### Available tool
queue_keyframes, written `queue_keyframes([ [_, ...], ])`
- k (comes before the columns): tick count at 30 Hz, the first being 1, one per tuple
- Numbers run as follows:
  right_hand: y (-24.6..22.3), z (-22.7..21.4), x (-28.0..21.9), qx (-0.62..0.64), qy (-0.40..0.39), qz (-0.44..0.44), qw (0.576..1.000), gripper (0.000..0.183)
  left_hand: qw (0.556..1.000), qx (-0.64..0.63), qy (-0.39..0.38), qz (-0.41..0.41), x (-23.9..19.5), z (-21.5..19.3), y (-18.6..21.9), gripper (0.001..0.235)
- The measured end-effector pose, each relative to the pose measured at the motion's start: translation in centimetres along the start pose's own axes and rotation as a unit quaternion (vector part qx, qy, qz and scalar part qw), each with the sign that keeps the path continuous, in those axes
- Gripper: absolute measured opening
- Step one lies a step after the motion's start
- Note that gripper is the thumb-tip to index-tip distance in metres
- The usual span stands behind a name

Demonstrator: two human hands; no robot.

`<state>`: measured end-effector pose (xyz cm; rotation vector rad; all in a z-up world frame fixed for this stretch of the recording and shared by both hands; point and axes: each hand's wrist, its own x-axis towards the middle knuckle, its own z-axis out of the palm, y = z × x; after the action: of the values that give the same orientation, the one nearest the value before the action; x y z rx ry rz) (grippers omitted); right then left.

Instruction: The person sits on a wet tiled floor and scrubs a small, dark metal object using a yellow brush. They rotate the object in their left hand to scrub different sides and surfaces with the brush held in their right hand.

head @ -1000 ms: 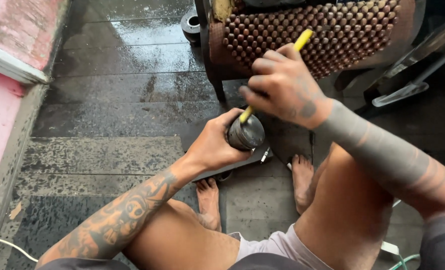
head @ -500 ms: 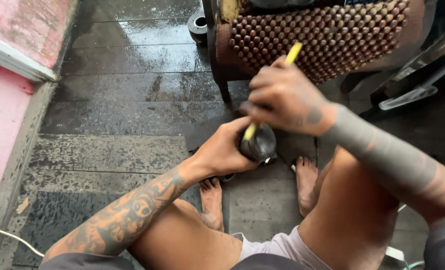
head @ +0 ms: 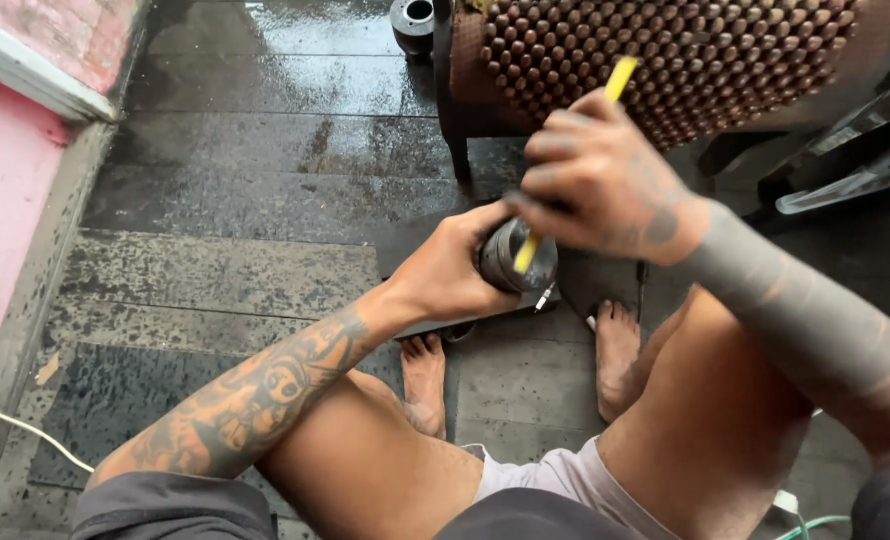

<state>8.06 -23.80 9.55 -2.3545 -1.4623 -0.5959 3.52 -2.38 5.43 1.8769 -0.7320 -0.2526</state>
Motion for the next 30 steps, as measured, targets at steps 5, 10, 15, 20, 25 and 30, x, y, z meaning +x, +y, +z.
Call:
queue_keyframes([
  [5, 0.3, 0.2, -0.6, -0.060, 0.016, 0.031, 0.998, 0.042, 1.000, 0.005, 0.009, -0.022, -0.3, -0.4, 0.5, 0.051],
  [10, -0.3, -0.5, -0.3, -0.095, 0.065, -0.004, 0.993, 0.045, 0.999, 0.019, 0.020, -0.019, -0.5, -0.3, 0.3, 0.054],
  [15, -1.3, -0.9, -0.1, -0.151, 0.141, -0.063, 0.976, 0.042, 0.999, 0.039, 0.015, 0.019, -0.6, -0.7, 0.3, 0.058],
  [20, -1.7, -1.0, -0.2, -0.180, 0.152, -0.065, 0.970, 0.041, 0.999, 0.044, 0.017, 0.015, -0.9, -0.7, 0.7, 0.055],
  [25, -2.1, -1.1, -0.2, -0.182, 0.159, -0.070, 0.968, 0.042, 0.999, 0.037, 0.012, 0.020, -1.0, -0.7, 0.8, 0.051],
  [30, -2.2, -1.3, -0.3, -0.153, 0.152, -0.067, 0.974, 0.041, 0.998, 0.043, 0.007, 0.047, -1.0, -0.6, 0.9, 0.057],
])
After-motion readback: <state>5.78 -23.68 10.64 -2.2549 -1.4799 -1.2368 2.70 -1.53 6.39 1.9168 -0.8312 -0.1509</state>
